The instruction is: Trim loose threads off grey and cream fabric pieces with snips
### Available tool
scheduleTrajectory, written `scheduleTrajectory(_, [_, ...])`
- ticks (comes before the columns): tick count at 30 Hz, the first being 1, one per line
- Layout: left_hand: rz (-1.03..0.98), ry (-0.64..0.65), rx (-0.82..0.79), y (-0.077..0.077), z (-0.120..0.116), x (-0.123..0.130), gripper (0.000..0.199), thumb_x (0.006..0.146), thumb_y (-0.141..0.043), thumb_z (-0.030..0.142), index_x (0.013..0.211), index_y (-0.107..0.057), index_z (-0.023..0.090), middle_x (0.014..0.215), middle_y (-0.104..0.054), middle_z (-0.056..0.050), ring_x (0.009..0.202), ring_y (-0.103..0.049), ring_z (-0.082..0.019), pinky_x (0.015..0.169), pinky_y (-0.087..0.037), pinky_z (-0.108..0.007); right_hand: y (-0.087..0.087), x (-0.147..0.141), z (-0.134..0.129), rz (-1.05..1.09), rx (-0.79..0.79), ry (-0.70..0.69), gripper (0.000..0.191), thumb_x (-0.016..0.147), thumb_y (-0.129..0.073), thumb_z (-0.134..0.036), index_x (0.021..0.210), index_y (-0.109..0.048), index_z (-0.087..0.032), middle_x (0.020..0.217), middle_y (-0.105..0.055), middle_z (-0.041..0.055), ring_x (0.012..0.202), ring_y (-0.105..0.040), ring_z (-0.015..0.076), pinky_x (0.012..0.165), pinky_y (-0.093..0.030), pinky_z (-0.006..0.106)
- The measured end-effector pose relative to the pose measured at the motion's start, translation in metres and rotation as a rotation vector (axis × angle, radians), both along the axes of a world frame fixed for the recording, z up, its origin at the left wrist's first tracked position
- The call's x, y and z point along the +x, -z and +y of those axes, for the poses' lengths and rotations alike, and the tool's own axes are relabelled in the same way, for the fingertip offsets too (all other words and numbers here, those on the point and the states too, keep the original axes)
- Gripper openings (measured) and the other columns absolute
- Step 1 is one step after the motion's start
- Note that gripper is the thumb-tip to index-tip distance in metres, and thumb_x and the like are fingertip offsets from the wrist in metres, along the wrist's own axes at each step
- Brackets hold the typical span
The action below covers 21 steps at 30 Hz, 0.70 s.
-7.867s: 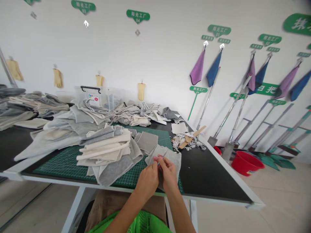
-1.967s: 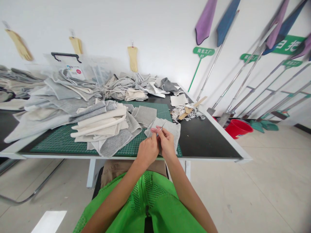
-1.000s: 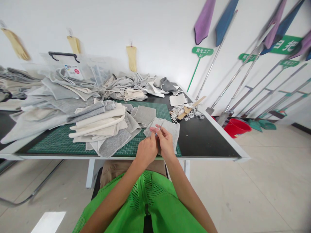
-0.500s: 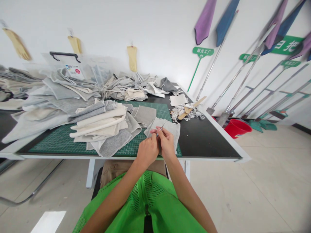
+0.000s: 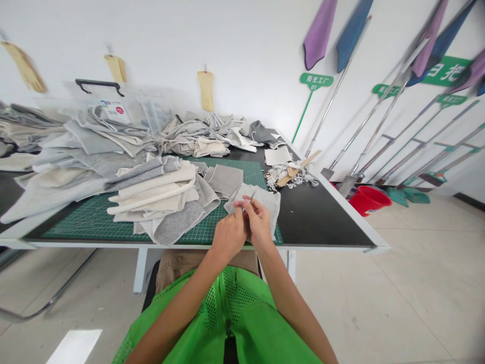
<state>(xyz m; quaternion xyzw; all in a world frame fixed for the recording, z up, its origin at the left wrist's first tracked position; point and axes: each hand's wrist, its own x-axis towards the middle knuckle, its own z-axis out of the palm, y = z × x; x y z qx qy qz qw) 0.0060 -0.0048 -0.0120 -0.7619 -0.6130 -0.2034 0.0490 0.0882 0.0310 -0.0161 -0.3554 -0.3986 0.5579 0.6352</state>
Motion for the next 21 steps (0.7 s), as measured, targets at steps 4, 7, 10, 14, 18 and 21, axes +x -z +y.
scheduleTrajectory(4, [0.003, 0.004, -0.003, 0.0006, 0.0002, -0.0004, 0.020, 0.092, -0.032, 0.021, 0.106, -0.045, 0.014, 0.078, -0.065, -0.007, 0.071, -0.065, -0.023, 0.060, -0.046, -0.029, -0.0014, -0.0004, -0.0005, -0.010, -0.006, 0.009, 0.033, 0.075, -0.064, -0.041, 0.098, -0.062, -0.018, 0.087, -0.073, 0.0060, 0.078, -0.067, 0.0179, 0.072, -0.050, 0.029])
scheduleTrajectory(7, [0.001, -0.006, -0.004, 0.0006, 0.0003, -0.0010, 0.020, 0.092, -0.033, 0.021, 0.107, -0.045, 0.013, 0.078, -0.065, -0.008, 0.070, -0.065, -0.023, 0.060, -0.047, -0.030, -0.0025, -0.0004, -0.0013, -0.011, 0.018, -0.016, 0.034, 0.076, -0.064, -0.040, 0.102, -0.061, -0.019, 0.092, -0.072, 0.0052, 0.087, -0.066, 0.0180, 0.080, -0.049, 0.030])
scheduleTrajectory(10, [0.005, 0.001, -0.001, 0.0004, 0.0005, -0.0007, 0.020, 0.092, -0.033, 0.021, 0.107, -0.044, 0.014, 0.079, -0.065, -0.007, 0.071, -0.065, -0.023, 0.060, -0.047, -0.030, -0.0030, 0.0001, -0.0016, -0.044, -0.006, 0.002, 0.031, 0.076, -0.063, -0.042, 0.096, -0.063, -0.018, 0.085, -0.073, 0.0045, 0.074, -0.065, 0.0167, 0.069, -0.050, 0.028])
scheduleTrajectory(14, [0.016, -0.007, -0.003, 0.0002, 0.0009, -0.0001, 0.018, 0.092, -0.033, 0.021, 0.103, -0.046, 0.014, 0.077, -0.065, -0.007, 0.070, -0.065, -0.023, 0.059, -0.046, -0.029, -0.0034, -0.0004, -0.0015, -0.014, 0.008, -0.001, 0.030, 0.076, -0.063, -0.040, 0.097, -0.062, -0.018, 0.089, -0.072, 0.0051, 0.079, -0.066, 0.0168, 0.073, -0.049, 0.028])
scheduleTrajectory(18, [0.003, -0.008, -0.011, -0.0003, 0.0006, 0.0000, 0.019, 0.092, -0.033, 0.020, 0.103, -0.045, 0.014, 0.078, -0.065, -0.007, 0.070, -0.065, -0.023, 0.060, -0.047, -0.029, -0.0018, -0.0009, -0.0010, -0.008, 0.011, -0.005, 0.033, 0.075, -0.063, -0.041, 0.099, -0.062, -0.019, 0.090, -0.072, 0.0052, 0.082, -0.066, 0.0176, 0.076, -0.050, 0.029])
scheduleTrajectory(21, [0.001, -0.004, -0.031, -0.0012, 0.0002, 0.0004, 0.021, 0.092, -0.033, 0.022, 0.108, -0.045, 0.013, 0.081, -0.065, -0.008, 0.073, -0.066, -0.022, 0.061, -0.047, -0.029, -0.0002, -0.0005, -0.0006, -0.054, 0.002, 0.024, 0.033, 0.076, -0.062, -0.044, 0.097, -0.062, -0.018, 0.084, -0.073, 0.0054, 0.074, -0.066, 0.0175, 0.069, -0.050, 0.029])
